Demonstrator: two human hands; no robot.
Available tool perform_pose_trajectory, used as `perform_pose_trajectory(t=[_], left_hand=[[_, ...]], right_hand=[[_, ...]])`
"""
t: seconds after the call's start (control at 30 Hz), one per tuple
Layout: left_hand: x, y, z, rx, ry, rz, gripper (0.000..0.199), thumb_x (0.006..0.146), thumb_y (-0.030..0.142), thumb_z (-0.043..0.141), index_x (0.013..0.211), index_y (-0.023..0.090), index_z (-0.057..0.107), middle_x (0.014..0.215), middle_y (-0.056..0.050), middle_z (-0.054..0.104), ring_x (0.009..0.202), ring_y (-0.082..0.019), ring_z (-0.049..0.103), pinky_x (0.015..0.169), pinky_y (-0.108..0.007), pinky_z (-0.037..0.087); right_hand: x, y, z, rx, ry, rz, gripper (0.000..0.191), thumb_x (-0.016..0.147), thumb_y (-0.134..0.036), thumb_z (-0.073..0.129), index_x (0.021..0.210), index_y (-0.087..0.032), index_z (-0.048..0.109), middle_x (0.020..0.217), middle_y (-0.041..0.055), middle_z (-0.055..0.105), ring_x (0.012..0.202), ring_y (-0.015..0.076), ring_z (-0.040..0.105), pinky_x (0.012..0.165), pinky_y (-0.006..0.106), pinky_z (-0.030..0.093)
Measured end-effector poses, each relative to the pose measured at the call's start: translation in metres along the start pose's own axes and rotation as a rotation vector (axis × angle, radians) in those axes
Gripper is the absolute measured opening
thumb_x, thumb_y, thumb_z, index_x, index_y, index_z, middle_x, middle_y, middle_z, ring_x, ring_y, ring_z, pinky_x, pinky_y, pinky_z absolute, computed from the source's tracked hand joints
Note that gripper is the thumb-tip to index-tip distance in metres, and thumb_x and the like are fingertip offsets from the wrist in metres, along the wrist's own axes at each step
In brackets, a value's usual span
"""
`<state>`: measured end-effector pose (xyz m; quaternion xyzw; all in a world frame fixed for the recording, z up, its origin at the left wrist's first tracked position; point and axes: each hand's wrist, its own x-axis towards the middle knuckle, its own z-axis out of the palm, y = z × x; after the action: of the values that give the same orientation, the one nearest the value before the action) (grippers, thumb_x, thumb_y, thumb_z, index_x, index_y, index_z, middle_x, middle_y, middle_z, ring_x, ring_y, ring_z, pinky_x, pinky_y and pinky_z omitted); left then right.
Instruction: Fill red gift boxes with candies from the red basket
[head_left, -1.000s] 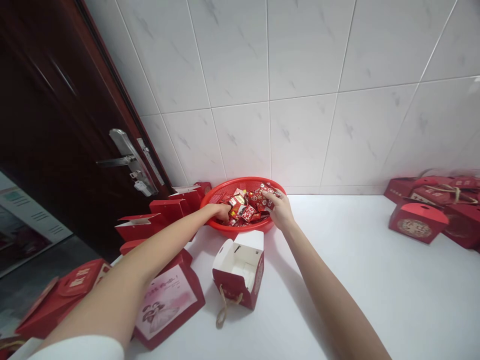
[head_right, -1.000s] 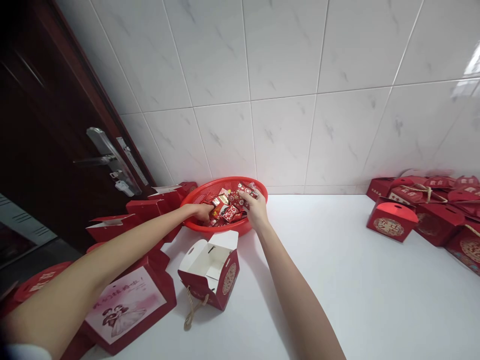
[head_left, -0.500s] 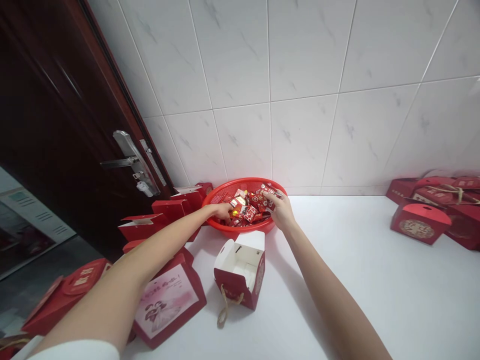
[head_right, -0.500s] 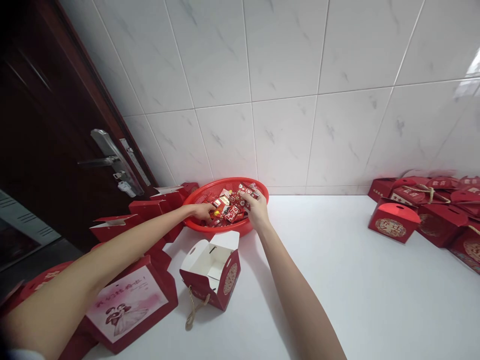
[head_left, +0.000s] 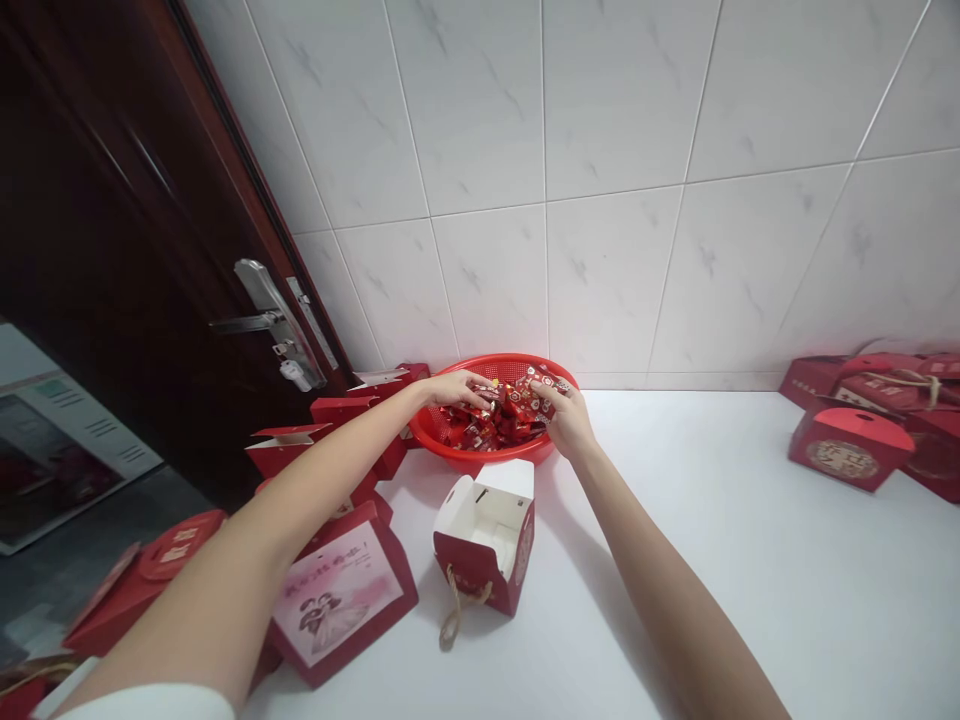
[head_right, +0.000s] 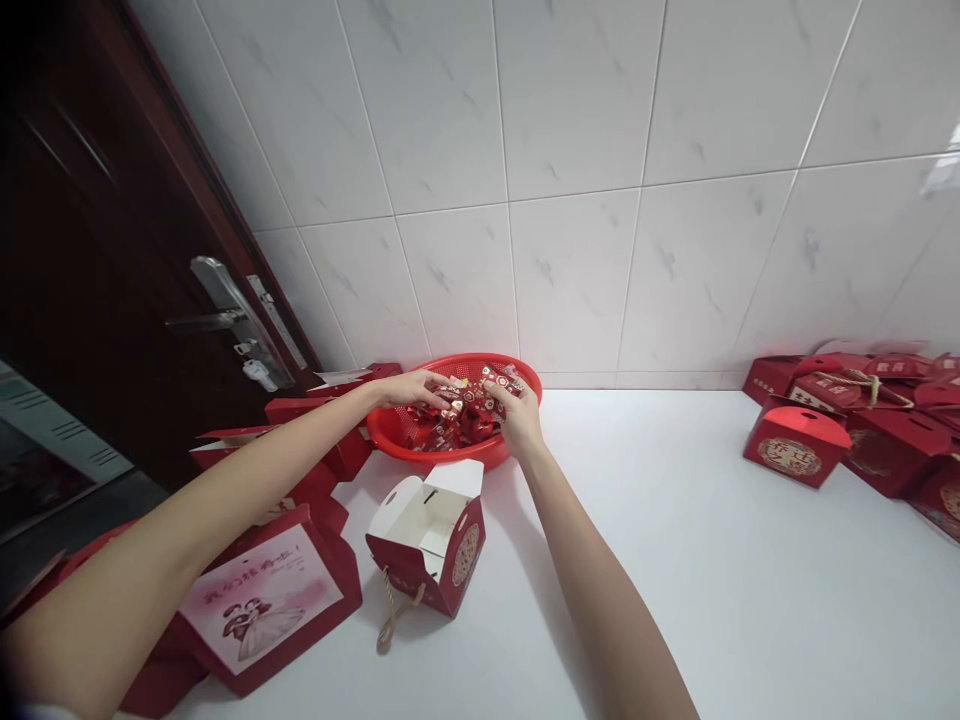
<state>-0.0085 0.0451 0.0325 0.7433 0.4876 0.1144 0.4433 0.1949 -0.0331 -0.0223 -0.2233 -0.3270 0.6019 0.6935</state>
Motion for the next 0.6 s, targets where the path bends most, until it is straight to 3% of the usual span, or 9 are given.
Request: perform_pose_trajectory(t=[0.2,0.4,0.6], left_hand=[[0.001,-0.001,0.001,0.151,0.078,-0.041,0.069,0.052,0.042,0.090,0.115,0.020,0.072,0.108,-0.004,0.076,0.107,-0.025,0.067,0.092,-0.032,0.052],[0.004,-0.004,0.002,0.409,0.080,-0.121,0.056,0.059,0.029,0.081,0.114,0.022,0.073,0.098,-0.002,0.076,0.098,-0.024,0.068,0.078,-0.026,0.052],[0.011,-0.011,0.007,0.578,0.014,-0.189,0.028,0.057,0.029,0.080,0.084,0.021,0.077,0.071,-0.003,0.071,0.081,-0.025,0.067,0.072,-0.029,0.052]], right_hand=[[0.002,0.002,-0.003,-0.018,-0.008,0.004,0.028,0.060,-0.026,0.086,0.083,-0.021,0.072,0.081,0.0009,0.077,0.081,0.0227,0.073,0.079,0.036,0.058],[0.002,0.003,-0.004,-0.033,-0.004,0.009,0.027,0.060,-0.026,0.086,0.082,-0.021,0.071,0.082,0.0012,0.077,0.079,0.0225,0.073,0.076,0.036,0.058],[0.002,0.002,-0.004,-0.036,-0.009,0.008,0.029,0.060,-0.027,0.086,0.085,-0.021,0.072,0.084,0.0018,0.078,0.083,0.0236,0.073,0.079,0.036,0.058]])
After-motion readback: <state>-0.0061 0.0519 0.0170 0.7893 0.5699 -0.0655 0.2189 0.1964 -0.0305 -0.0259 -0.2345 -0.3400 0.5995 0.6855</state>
